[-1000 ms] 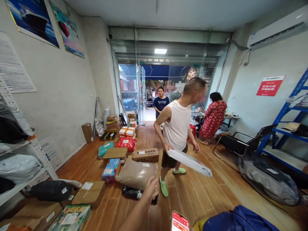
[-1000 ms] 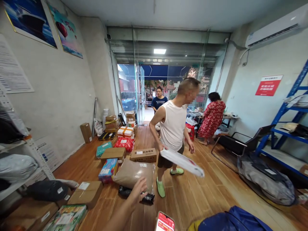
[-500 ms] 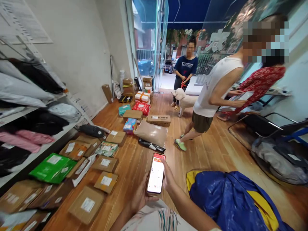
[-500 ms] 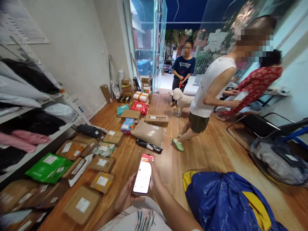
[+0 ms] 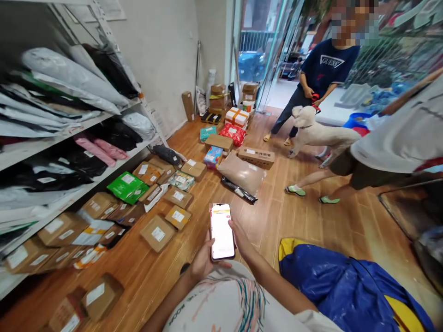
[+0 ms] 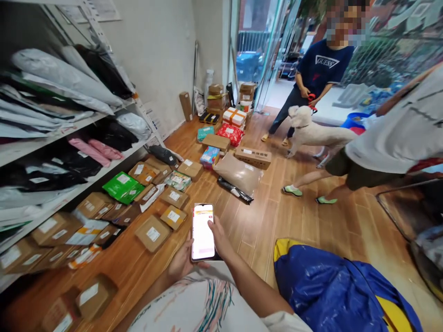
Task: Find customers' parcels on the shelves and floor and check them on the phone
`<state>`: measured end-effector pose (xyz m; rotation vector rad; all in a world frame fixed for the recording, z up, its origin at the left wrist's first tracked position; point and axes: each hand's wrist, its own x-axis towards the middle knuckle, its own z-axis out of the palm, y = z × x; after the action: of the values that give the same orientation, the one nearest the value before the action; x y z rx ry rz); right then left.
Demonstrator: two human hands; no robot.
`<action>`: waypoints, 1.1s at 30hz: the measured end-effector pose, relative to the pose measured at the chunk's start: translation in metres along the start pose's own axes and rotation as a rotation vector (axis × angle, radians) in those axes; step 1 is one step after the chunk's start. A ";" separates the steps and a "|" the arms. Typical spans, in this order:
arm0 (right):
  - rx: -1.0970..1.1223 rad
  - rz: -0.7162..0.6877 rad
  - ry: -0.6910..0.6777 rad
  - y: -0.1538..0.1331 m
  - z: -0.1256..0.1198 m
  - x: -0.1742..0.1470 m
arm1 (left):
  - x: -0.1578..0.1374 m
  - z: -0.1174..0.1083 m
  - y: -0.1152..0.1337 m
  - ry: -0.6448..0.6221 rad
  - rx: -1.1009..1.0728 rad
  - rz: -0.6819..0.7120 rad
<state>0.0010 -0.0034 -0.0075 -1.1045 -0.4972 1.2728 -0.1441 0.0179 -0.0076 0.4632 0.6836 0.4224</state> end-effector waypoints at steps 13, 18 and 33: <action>-0.128 0.003 -0.341 0.002 0.018 -0.024 | -0.034 -0.018 0.023 0.078 0.059 0.081; -0.190 -0.042 -0.353 0.007 0.026 -0.029 | -0.044 -0.022 0.027 0.005 -0.021 0.108; -0.131 -0.010 -0.284 0.021 0.041 -0.035 | -0.055 -0.038 0.027 -0.078 -0.041 0.115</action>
<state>-0.0530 -0.0225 0.0021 -1.0311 -0.8077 1.4123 -0.2143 0.0220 0.0079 0.4794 0.5738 0.5230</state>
